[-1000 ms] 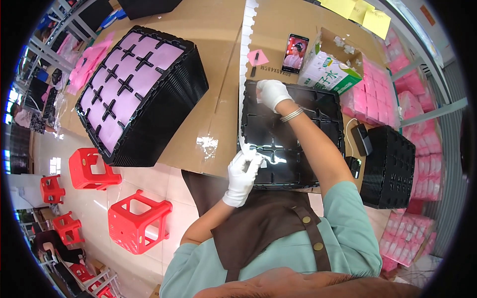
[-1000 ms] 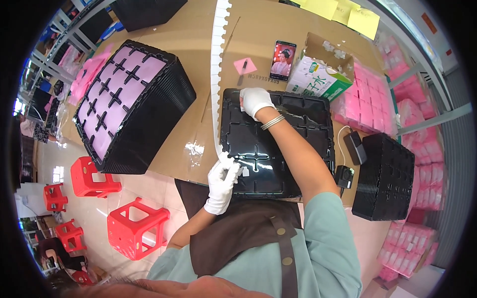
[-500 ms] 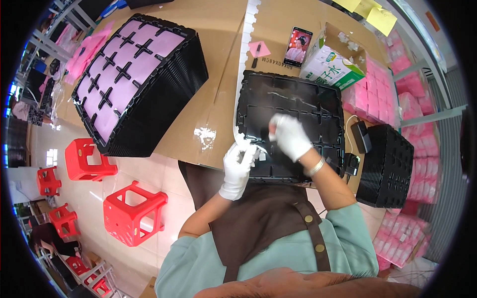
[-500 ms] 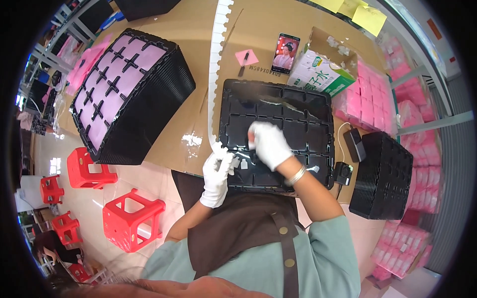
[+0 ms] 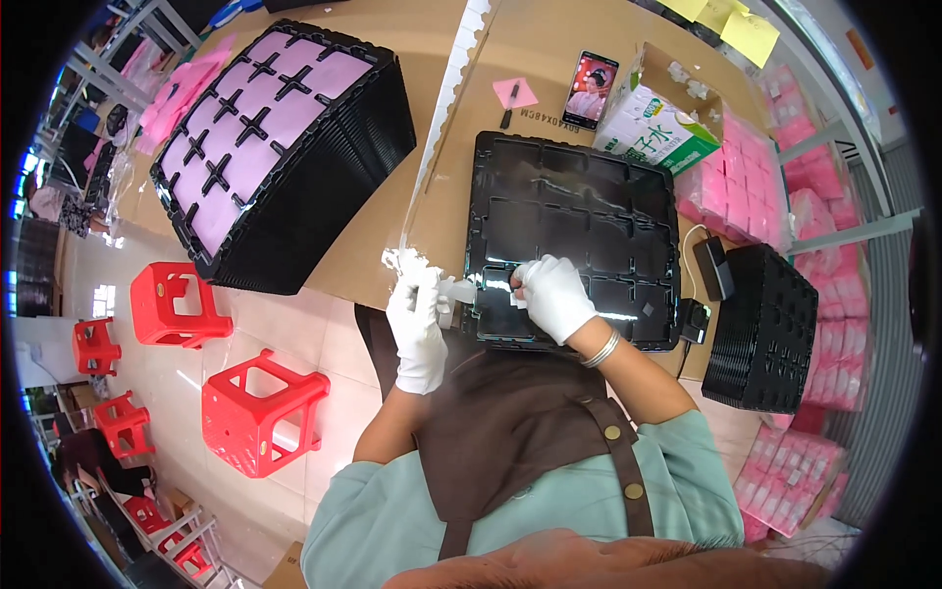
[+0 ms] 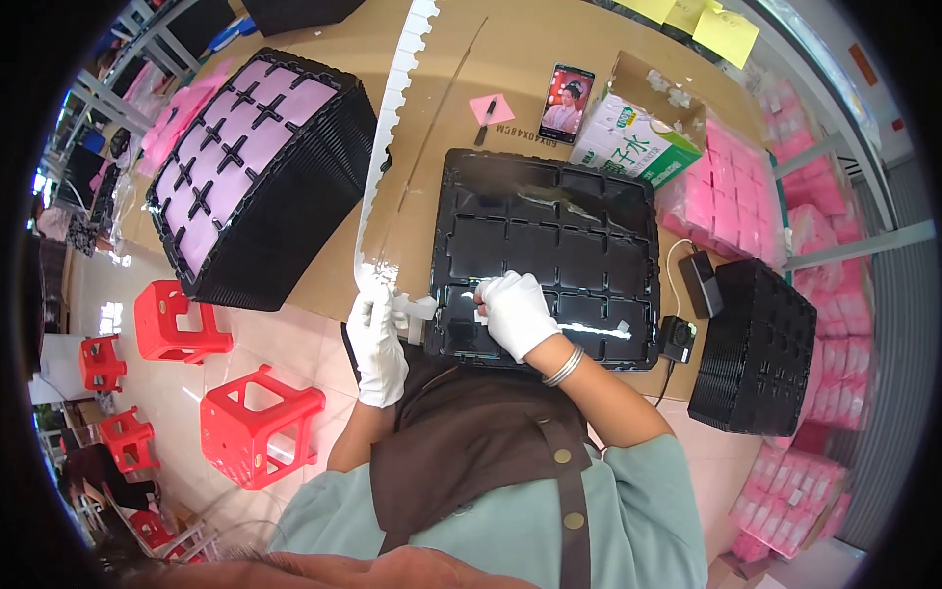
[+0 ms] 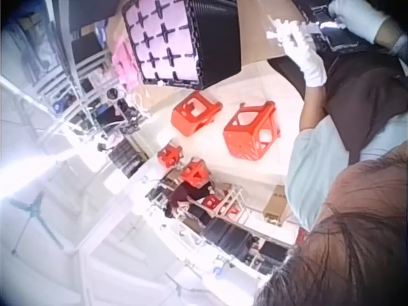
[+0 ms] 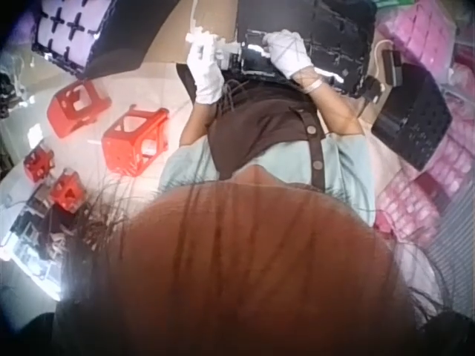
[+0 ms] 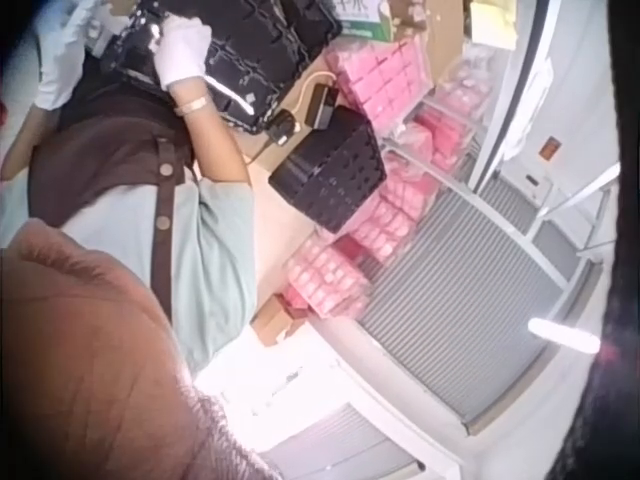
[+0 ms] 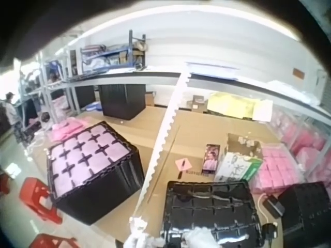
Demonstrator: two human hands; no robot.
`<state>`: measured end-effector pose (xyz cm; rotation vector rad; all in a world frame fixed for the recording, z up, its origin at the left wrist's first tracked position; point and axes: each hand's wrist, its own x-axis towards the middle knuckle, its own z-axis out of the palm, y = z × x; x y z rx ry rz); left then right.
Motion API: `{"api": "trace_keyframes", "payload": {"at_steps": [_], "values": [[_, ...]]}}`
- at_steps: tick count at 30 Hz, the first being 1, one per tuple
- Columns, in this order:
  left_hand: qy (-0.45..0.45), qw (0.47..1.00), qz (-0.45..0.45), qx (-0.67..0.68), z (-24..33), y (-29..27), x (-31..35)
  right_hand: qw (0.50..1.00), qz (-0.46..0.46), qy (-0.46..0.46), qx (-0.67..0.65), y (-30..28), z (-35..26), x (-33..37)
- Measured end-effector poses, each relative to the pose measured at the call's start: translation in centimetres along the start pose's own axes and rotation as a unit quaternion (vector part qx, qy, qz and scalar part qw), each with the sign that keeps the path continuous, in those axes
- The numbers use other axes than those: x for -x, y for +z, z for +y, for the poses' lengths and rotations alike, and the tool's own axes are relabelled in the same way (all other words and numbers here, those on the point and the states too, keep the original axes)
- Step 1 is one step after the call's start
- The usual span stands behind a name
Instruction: The person places pink foam cross-shaped inserts into a black plastic grid tray by hand.
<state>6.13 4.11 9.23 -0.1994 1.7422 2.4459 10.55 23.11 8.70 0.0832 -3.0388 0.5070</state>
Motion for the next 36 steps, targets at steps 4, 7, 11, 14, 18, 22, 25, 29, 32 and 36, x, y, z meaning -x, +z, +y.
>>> {"api": "trace_keyframes", "payload": {"at_steps": [4,7,11,14,18,22,25,29,32,36], "values": [[-0.026,0.999,-0.022,0.008,-0.3,-0.4,0.2,0.995,-0.003,0.021,0.094,0.6,-1.3,-0.1],[-0.029,0.999,-0.028,-0.001,-0.3,-0.2,0.3,0.992,0.003,0.015,0.129,0.6,-1.5,0.1],[-0.026,0.999,-0.022,-0.001,-1.1,-0.6,-0.3,0.998,-0.001,0.001,0.07,-0.1,-0.7,1.5],[0.006,1.0,-0.016,-0.008,-0.9,-1.0,-0.4,0.991,0.117,0.054,0.022,-4.9,2.0,-0.8],[0.037,0.999,-0.008,-0.024,-1.0,-1.6,-0.3,0.866,0.477,0.14,-0.062,-13.6,13.2,-7.8],[0.022,0.999,-0.032,-0.022,-0.3,-0.2,-0.1,0.885,0.361,0.278,0.094,-18.2,26.2,-11.0],[0.023,0.999,-0.027,-0.029,-0.4,-0.1,0.0,0.923,0.243,0.292,-0.054,-18.1,30.9,-10.8],[0.044,0.998,-0.008,-0.035,-0.5,-1.1,-0.4,0.913,0.306,0.254,0.09,-19.0,30.2,-5.8],[0.004,0.99,-0.038,-0.139,0.1,-1.9,-2.2,0.868,0.183,0.439,0.141,-16.9,35.3,0.7],[0.148,0.92,0.008,-0.362,-0.6,-3.0,-4.3,0.887,0.188,0.422,-0.001,-11.0,35.2,4.3]]}}
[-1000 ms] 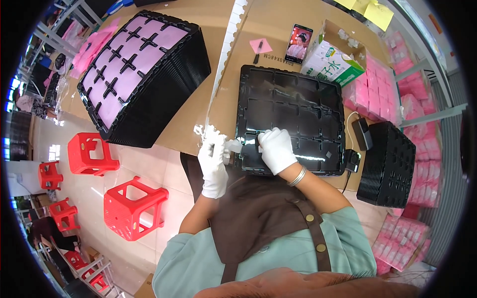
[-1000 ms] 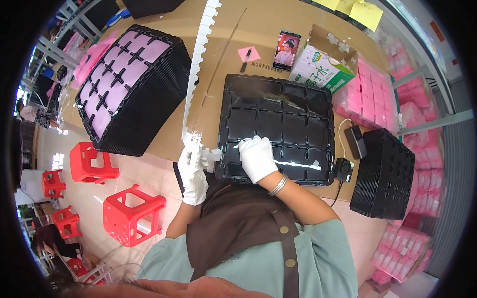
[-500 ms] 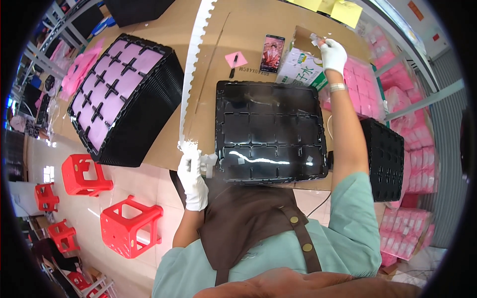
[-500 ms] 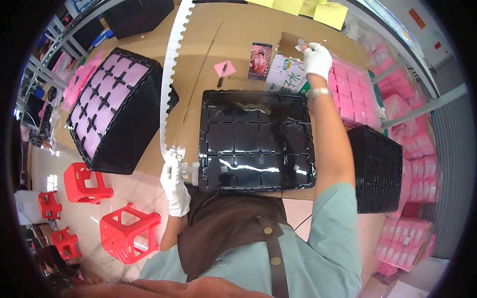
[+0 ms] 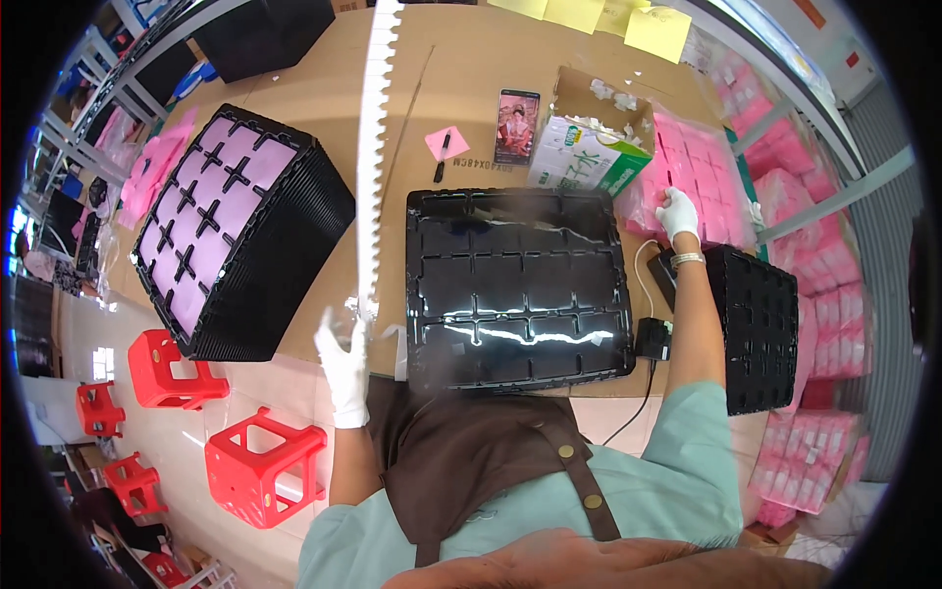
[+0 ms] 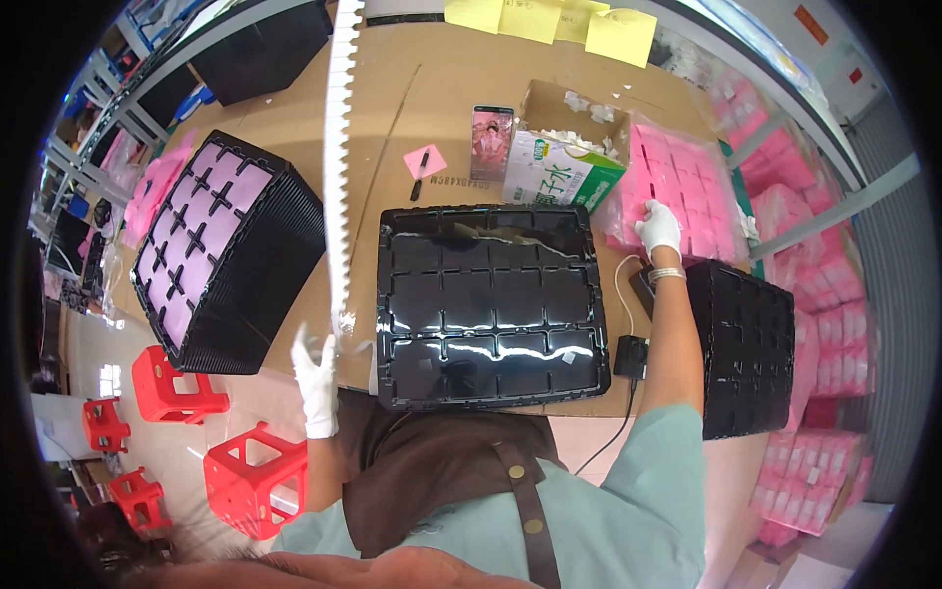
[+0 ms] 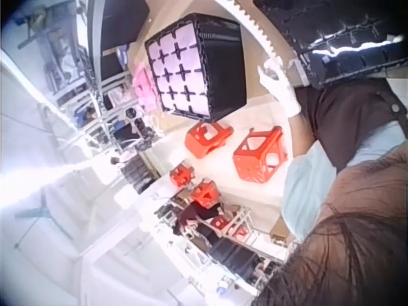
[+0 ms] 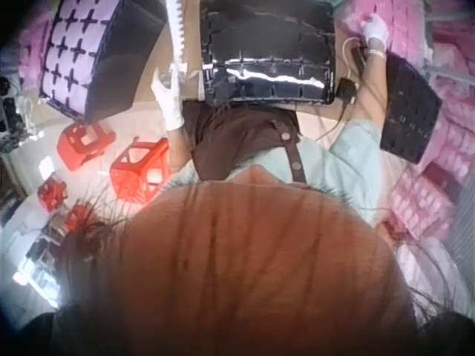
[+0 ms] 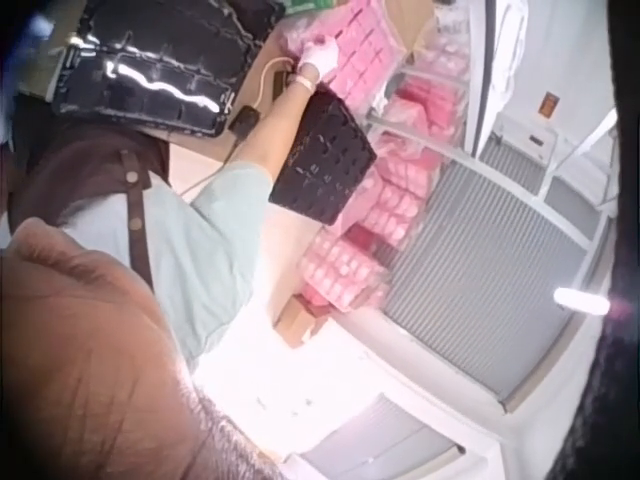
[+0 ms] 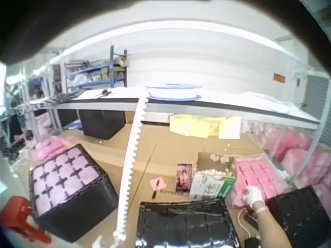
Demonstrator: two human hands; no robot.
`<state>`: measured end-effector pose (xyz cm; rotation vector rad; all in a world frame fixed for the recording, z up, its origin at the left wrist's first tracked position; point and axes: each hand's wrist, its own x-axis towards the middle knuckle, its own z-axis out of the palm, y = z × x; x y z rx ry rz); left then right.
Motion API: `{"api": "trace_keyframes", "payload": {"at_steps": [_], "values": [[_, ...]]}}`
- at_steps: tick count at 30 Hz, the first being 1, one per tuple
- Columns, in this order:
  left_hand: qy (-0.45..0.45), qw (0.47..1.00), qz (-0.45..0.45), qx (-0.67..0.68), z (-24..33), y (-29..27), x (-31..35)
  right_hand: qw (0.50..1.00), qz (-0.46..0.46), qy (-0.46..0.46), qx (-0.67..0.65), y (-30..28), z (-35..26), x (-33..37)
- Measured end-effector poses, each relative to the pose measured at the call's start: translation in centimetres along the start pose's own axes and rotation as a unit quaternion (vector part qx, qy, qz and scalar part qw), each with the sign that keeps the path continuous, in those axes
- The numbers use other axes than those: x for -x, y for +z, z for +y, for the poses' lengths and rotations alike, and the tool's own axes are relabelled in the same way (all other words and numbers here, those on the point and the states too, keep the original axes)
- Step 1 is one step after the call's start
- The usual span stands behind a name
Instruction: The person places pink foam cross-shaped inserts into a black plastic grid tray by hand.
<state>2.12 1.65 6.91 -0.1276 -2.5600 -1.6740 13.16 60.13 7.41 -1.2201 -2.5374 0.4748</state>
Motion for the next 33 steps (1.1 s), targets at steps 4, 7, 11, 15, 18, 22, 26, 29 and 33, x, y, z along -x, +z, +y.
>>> {"api": "trace_keyframes", "payload": {"at_steps": [4,7,11,15,18,22,26,29,33], "values": [[0.048,0.986,0.093,-0.13,2.1,-0.2,-0.5,0.999,0.043,0.011,0.025,-0.2,-0.4,0.7],[0.106,0.987,0.075,-0.097,5.3,1.1,-0.4,0.998,0.056,0.014,0.029,0.1,0.7,0.2],[0.128,0.983,-0.128,0.009,8.8,4.9,-0.3,0.995,0.086,-0.018,0.046,0.8,2.5,-1.1],[0.097,0.944,-0.309,0.061,10.4,9.2,0.2,0.985,0.129,-0.098,0.06,0.8,0.1,0.1],[0.028,0.888,-0.433,0.15,10.9,12.6,0.7,0.998,0.021,-0.003,0.052,0.2,-0.2,-0.1],[-0.044,0.825,-0.537,0.169,12.1,14.5,0.7,0.999,0.031,0.004,0.022,-0.5,0.3,0.0],[-0.098,0.78,-0.575,0.227,13.7,17.3,0.7,0.97,0.227,-0.043,-0.078,-3.2,0.3,1.5],[-0.123,0.745,-0.596,0.275,15.4,19.7,1.1,0.927,0.345,-0.114,-0.094,-7.4,-5.8,8.3],[-0.214,0.622,-0.615,0.436,18.8,22.1,2.9,0.938,0.208,-0.244,-0.134,-9.6,-12.4,17.6]]}}
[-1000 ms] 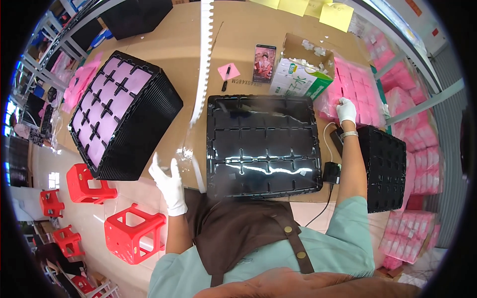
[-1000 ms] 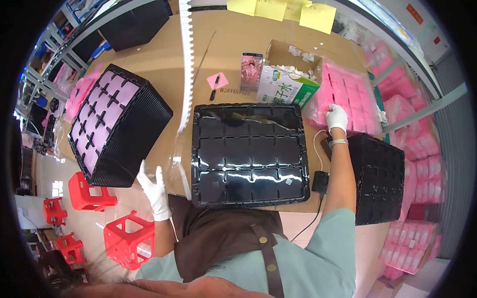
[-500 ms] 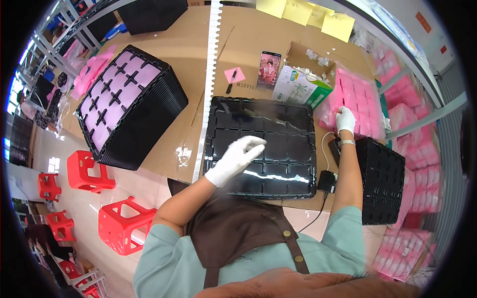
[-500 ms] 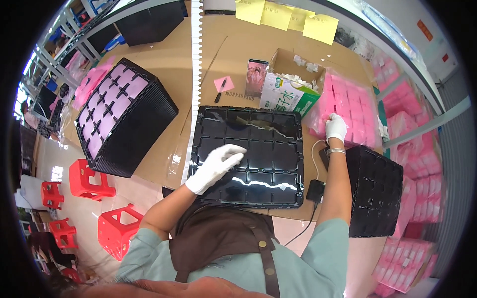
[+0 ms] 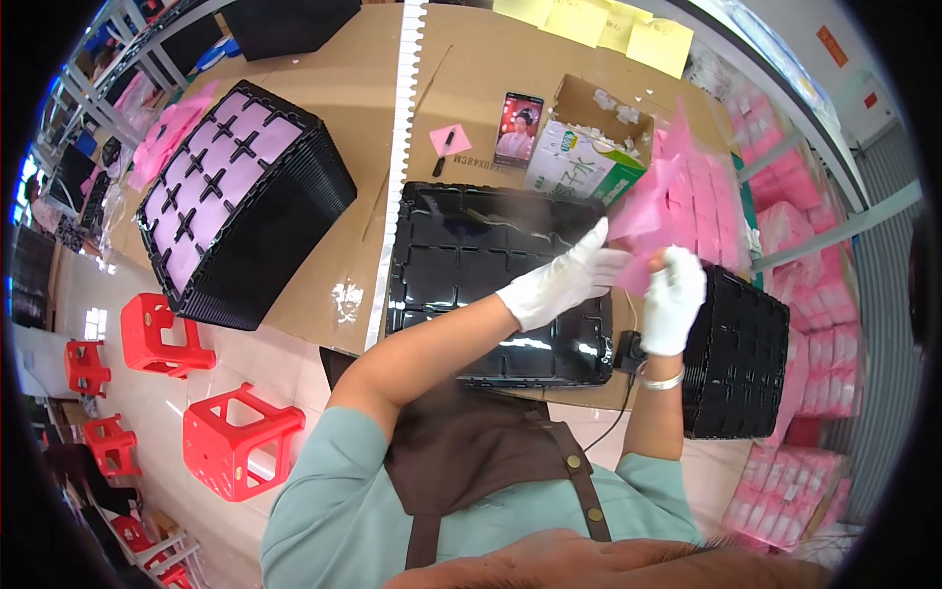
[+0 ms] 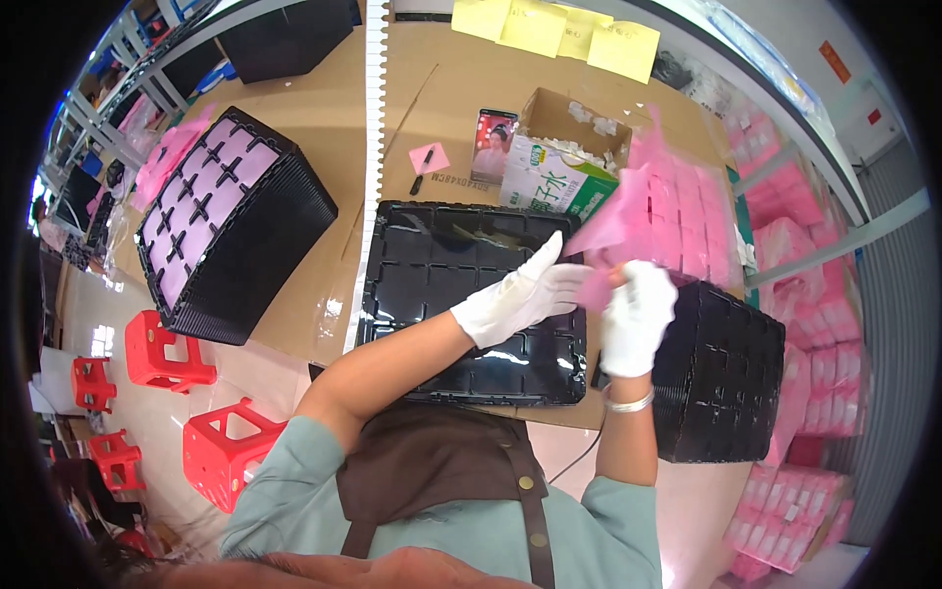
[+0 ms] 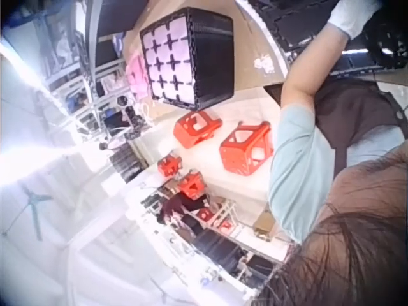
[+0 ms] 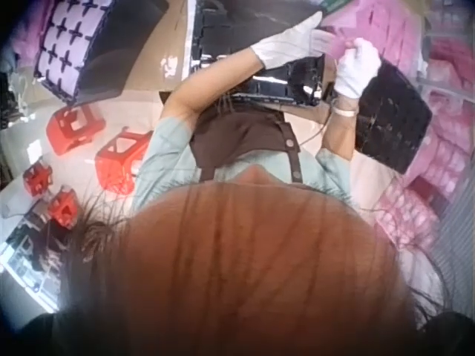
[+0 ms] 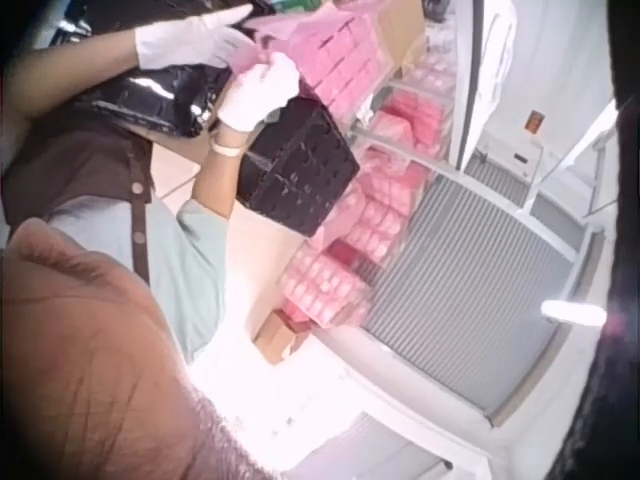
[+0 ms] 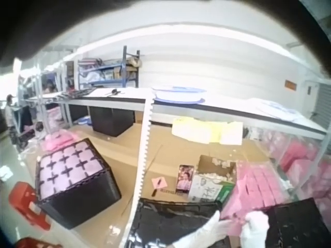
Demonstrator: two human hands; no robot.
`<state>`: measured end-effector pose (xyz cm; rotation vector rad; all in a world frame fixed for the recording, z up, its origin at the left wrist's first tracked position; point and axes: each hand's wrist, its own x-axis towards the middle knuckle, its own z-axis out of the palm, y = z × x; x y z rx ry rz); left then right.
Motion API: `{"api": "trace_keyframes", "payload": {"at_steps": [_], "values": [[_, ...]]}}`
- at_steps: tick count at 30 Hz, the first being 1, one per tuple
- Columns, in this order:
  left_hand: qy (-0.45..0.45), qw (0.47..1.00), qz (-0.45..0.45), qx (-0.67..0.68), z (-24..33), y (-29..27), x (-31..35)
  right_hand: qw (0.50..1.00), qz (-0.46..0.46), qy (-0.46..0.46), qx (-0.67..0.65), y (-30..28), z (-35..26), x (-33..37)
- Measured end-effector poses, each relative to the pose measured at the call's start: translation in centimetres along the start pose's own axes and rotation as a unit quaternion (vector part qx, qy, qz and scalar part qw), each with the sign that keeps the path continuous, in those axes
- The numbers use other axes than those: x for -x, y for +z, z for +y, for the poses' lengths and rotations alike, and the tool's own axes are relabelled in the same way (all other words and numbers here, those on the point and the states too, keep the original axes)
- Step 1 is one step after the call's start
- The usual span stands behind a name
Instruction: The person places pink foam cross-shaped inserts into a black plastic grid tray by hand.
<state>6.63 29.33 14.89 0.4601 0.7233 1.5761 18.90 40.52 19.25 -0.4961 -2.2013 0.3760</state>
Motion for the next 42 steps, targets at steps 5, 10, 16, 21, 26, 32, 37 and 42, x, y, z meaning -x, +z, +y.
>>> {"api": "trace_keyframes", "payload": {"at_steps": [5,10,16,21,26,32,37,42], "values": [[0.11,0.987,0.121,-0.011,1.9,0.4,2.9,0.968,-0.197,-0.026,-0.155,-0.1,-2.5,2.9],[0.101,0.972,0.207,0.052,5.7,-2.3,9.9,0.926,-0.006,0.255,-0.278,5.1,7.2,1.8],[0.089,0.926,0.351,-0.107,5.1,-9.6,15.1,0.668,-0.273,0.481,-0.498,8.4,6.1,3.5],[0.09,0.914,0.359,-0.165,3.5,-11.8,16.3,0.747,-0.326,0.48,-0.324,9.7,5.0,4.1],[0.113,0.877,0.355,-0.303,3.0,-12.4,16.6,0.914,-0.272,0.3,-0.035,11.5,4.4,3.8],[0.093,0.857,0.399,-0.314,1.5,-11.4,18.1,0.869,-0.373,0.321,0.051,11.8,3.1,0.7],[0.053,0.804,0.398,-0.438,0.0,-11.1,18.9,0.916,-0.261,0.292,0.082,12.4,4.6,2.8],[0.116,0.751,0.397,-0.515,-1.9,-11.8,19.4,0.903,-0.312,0.283,0.088,11.7,4.0,1.7]]}}
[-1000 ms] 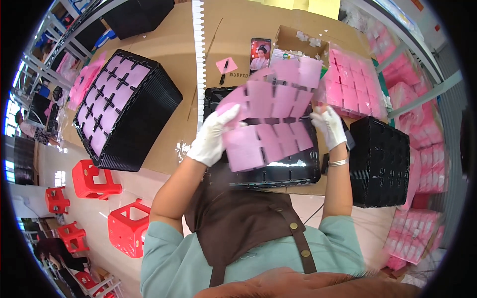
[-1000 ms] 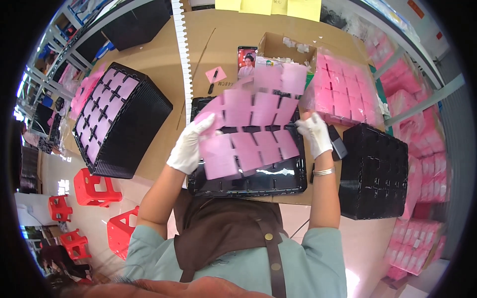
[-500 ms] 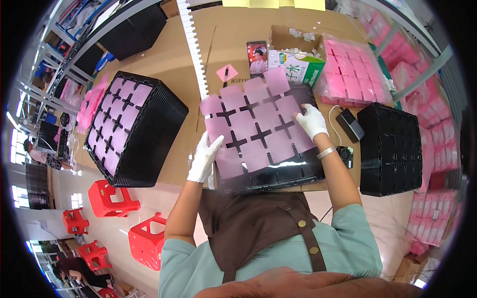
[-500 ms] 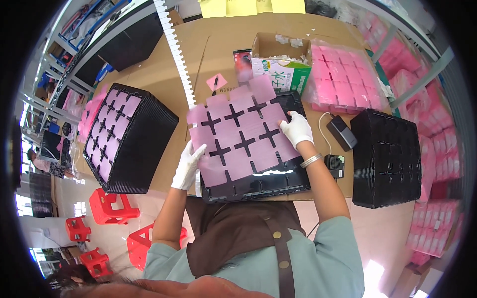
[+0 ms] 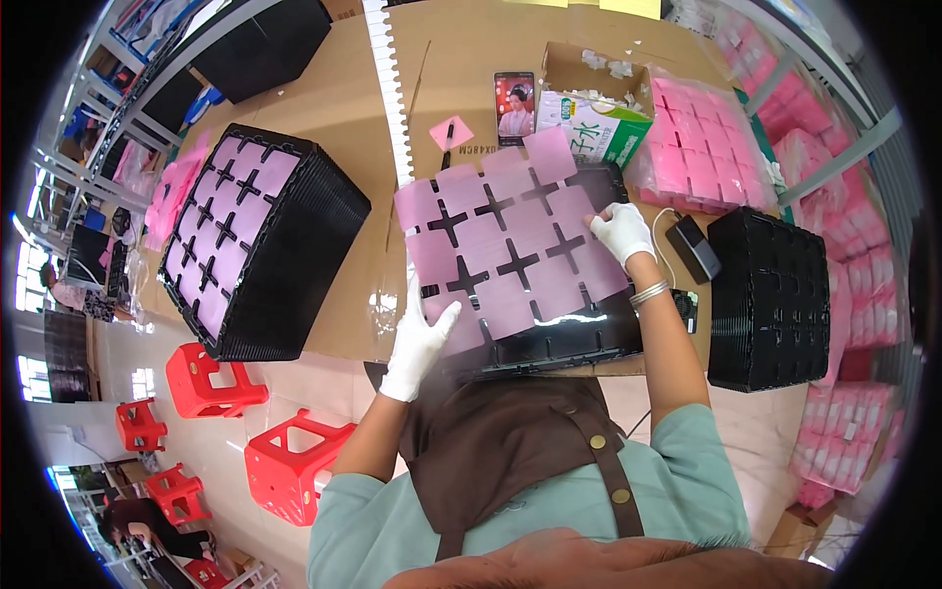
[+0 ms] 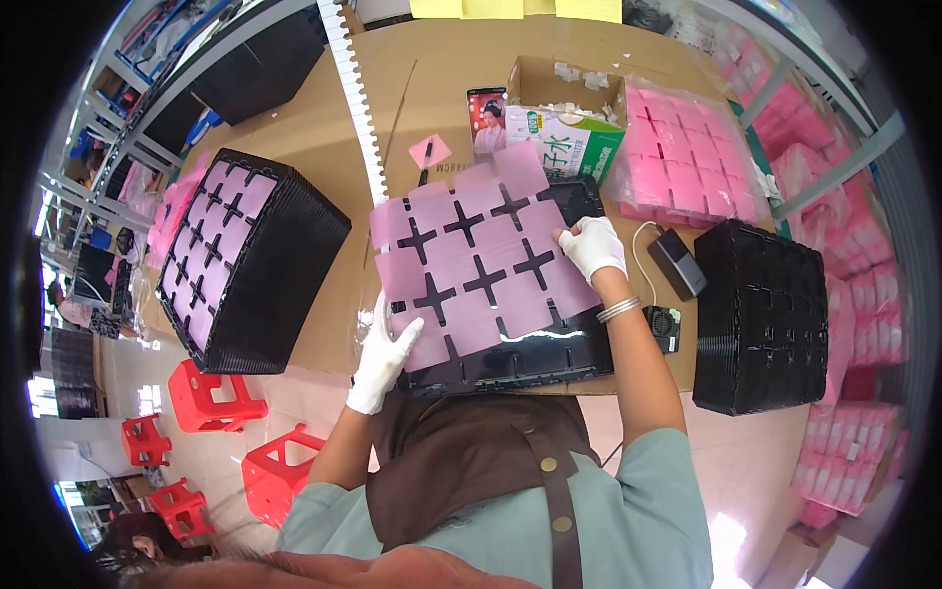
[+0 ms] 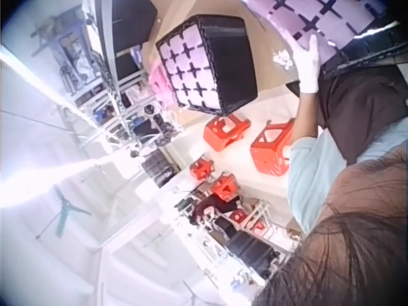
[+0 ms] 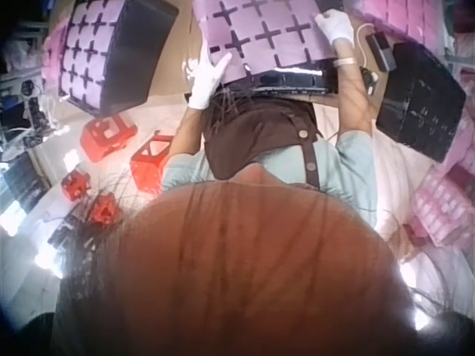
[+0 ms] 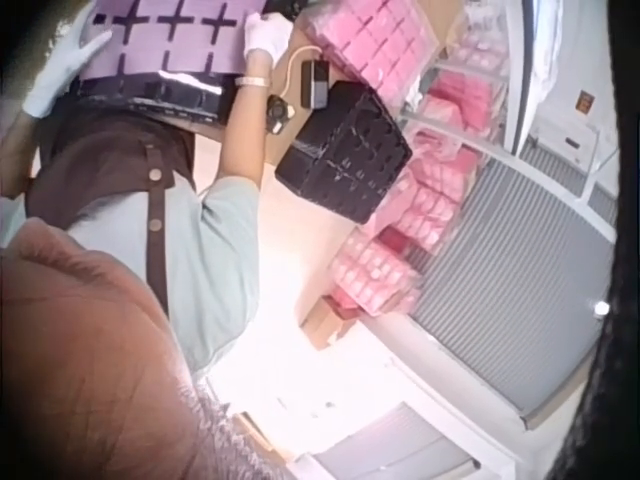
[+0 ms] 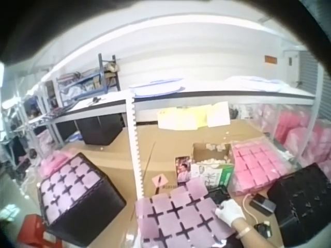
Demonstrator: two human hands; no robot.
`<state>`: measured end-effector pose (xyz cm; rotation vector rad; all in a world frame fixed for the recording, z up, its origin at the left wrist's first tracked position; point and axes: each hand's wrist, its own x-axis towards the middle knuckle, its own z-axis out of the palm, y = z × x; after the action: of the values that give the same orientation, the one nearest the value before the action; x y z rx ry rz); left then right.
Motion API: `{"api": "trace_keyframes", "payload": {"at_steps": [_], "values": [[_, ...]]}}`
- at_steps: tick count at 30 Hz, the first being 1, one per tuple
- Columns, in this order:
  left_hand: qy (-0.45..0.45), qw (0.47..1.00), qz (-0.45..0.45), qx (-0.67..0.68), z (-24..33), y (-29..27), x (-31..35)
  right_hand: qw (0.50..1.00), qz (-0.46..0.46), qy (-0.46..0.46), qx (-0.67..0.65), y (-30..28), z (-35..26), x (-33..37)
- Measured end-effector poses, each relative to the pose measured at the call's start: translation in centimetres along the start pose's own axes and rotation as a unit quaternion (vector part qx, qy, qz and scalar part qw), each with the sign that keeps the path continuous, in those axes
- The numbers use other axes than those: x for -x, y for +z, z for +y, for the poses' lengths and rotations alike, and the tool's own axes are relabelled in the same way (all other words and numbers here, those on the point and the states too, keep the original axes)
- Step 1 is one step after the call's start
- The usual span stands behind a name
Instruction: The person places pink foam cross-shaped inserts into a black plastic grid tray by hand.
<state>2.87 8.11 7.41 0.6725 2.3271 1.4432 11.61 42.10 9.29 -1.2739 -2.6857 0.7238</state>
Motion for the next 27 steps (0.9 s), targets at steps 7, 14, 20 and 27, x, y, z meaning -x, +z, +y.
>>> {"api": "trace_keyframes", "payload": {"at_steps": [7,14,20,27], "values": [[-0.032,0.999,0.039,0.021,1.5,0.6,2.3,0.994,-0.01,-0.02,-0.107,1.1,0.9,0.7],[-0.083,0.99,0.033,0.11,1.3,0.8,2.6,0.933,-0.104,-0.044,-0.341,-0.2,4.1,5.8],[-0.001,0.998,0.034,-0.055,-0.3,1.6,2.6,0.919,-0.15,0.066,-0.358,-3.0,6.2,9.2],[-0.128,0.991,-0.013,-0.023,2.2,0.6,3.6,0.941,-0.083,0.065,-0.323,-1.4,7.1,11.6]]}}
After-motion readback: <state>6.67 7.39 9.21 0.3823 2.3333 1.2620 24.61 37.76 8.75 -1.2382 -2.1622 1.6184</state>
